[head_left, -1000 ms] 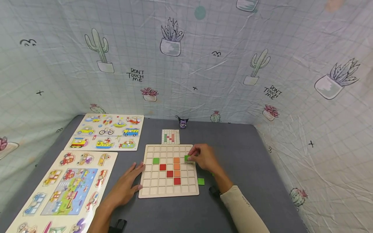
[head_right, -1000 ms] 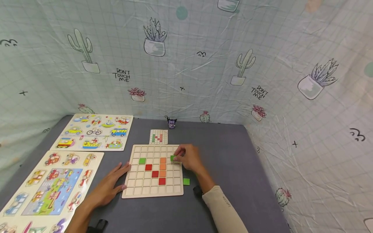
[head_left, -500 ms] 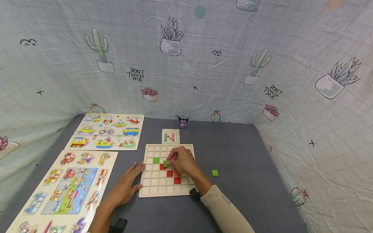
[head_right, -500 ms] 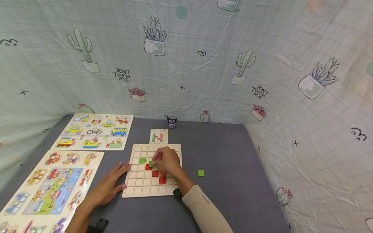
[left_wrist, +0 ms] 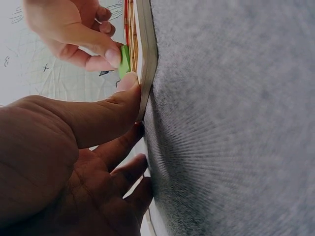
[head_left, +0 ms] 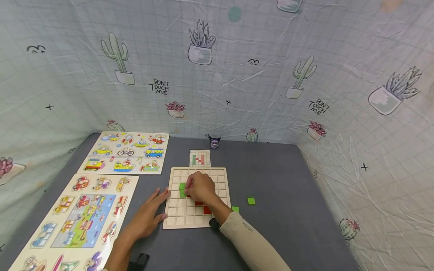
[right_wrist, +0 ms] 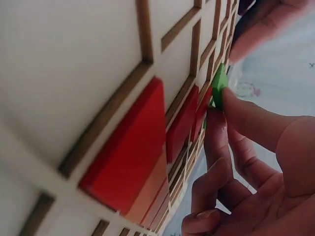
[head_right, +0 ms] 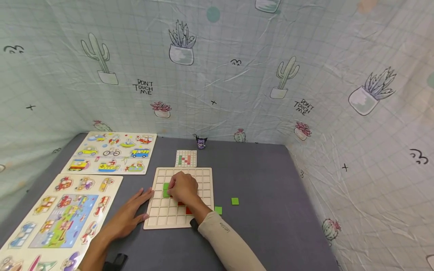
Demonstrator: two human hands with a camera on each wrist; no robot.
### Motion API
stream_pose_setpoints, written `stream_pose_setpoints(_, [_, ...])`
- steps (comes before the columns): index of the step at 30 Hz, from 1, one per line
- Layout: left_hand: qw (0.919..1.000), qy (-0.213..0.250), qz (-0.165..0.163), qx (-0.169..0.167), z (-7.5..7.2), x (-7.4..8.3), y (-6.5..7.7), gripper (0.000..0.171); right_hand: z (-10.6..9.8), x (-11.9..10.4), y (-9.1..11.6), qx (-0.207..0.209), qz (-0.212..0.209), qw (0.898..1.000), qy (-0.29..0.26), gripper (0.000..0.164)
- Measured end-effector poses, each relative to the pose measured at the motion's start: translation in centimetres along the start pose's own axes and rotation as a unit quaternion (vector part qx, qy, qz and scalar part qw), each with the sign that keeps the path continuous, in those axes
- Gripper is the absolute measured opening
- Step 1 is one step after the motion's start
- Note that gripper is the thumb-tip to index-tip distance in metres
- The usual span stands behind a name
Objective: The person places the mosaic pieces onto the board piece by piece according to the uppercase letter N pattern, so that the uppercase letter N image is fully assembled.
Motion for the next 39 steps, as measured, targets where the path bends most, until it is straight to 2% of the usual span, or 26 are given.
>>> stream_pose_setpoints(4, [1.0,0.002,0.0,-0.001,0.1,0.1,-0.1,0.075,0.3,-0.4,-0.1,-0.002,-0.014,0.999,0.032,0.024])
stream_pose_setpoints(9, [1.0,0.003,0.003,-0.004,0.2,0.1,-0.2,0.075,0.1,-0.2,-0.1,-0.006,-0.03,0.999,0.043,0.019])
stream_pose_setpoints(14, [1.0,0.003,0.004,-0.006,0.3,0.0,-0.2,0.075,-0.5,0.6,0.3,-0.036,-0.051,0.998,-0.013,0.01])
stream_pose_setpoints(19, [0.9999,0.007,-0.001,-0.011,0.4,-0.1,-0.3,0.076,-1.6,1.8,1.0,-0.049,-0.058,0.993,-0.088,0.014])
stream_pose_setpoints(24, [0.9999,0.005,-0.006,-0.015,0.5,0.0,-0.3,0.076,-3.4,3.5,1.9,-0.038,-0.061,0.987,-0.142,0.016])
stream_pose_setpoints(28, [0.9998,0.005,-0.008,-0.015,0.5,0.0,-0.3,0.077,-4.9,5.3,2.9,-0.025,-0.061,0.985,-0.157,0.018])
stream_pose_setpoints(39, [0.9998,0.011,-0.012,-0.012,0.2,0.0,-0.2,0.076,-7.9,9.9,5.5,0.023,-0.026,0.993,-0.116,0.024])
Point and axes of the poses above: each hand's wrist, its own y-axis away from the middle knuckle, its own z-axis out of the palm, x = y × z, the point moved 3 cm from there along -y, towards the middle knuckle, and after that the axes turned 9 degrees about x, right-handed, at the moved point
